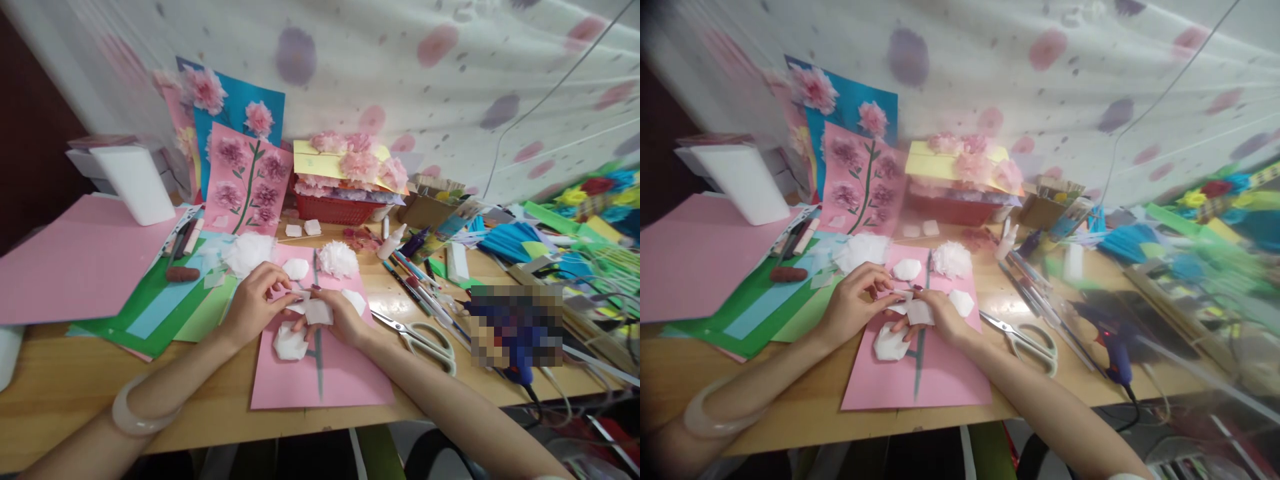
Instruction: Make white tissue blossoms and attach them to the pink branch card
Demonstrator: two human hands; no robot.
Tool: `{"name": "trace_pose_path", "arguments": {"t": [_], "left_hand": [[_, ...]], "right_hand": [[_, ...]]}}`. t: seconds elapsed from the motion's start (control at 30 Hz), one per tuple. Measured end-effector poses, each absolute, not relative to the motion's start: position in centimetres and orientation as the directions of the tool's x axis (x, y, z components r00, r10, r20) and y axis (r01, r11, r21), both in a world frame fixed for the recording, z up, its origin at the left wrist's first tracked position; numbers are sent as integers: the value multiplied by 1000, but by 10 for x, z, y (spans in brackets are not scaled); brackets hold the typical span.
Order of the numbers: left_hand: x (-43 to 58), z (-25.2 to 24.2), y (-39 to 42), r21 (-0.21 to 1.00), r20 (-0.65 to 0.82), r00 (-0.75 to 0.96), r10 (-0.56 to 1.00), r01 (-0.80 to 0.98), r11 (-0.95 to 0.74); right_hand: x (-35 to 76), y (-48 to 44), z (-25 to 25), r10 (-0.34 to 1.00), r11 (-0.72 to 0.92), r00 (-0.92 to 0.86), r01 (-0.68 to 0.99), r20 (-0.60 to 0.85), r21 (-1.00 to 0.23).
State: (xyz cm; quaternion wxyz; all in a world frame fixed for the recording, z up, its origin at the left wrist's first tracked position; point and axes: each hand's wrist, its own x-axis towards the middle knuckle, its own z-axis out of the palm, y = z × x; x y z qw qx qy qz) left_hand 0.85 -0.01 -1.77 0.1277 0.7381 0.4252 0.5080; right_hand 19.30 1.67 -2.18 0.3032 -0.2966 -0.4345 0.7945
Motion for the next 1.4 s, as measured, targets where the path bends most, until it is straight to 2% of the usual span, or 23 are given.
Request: {"name": "trace_pose_path", "arguments": {"t": [0.37, 0.63, 0.8, 0.9, 0.97, 1.03, 1.1, 1.23, 1.4], "left_hand": [[7, -18, -1, 594, 635, 159, 756, 526, -609], [7, -17, -5, 534, 672, 268, 690, 470, -703], [10, -13, -9, 540, 691, 254, 677, 441, -717], [12, -11, -10, 615, 682, 168, 712, 396, -682], [13, -10, -11, 749, 603, 63, 795, 298, -592], [11, -9, -11, 884, 444, -22, 896, 173, -434], [7, -4, -10, 957, 280, -32, 959, 89, -276], [0, 18, -3, 991, 112, 125, 986, 60, -120], [1, 44, 12, 984, 111, 236, 965, 107, -140]], "right_hand": [[194, 17, -24, 736, -413, -650, -211, -189, -886], [195, 17, -25, 741, -408, -641, -194, -199, -892], [195, 17, -24, 761, -434, -614, -243, -208, -868], [196, 20, -24, 776, -453, -593, -285, -217, -845], [196, 21, -26, 787, -457, -576, -307, -219, -834], [196, 23, -27, 799, -453, -562, -325, -216, -830], [197, 24, -28, 806, -446, -552, -330, -213, -832], [199, 26, -27, 808, -446, -549, -333, -213, -831], [203, 29, -22, 761, -529, -600, -354, -247, -772]]}}
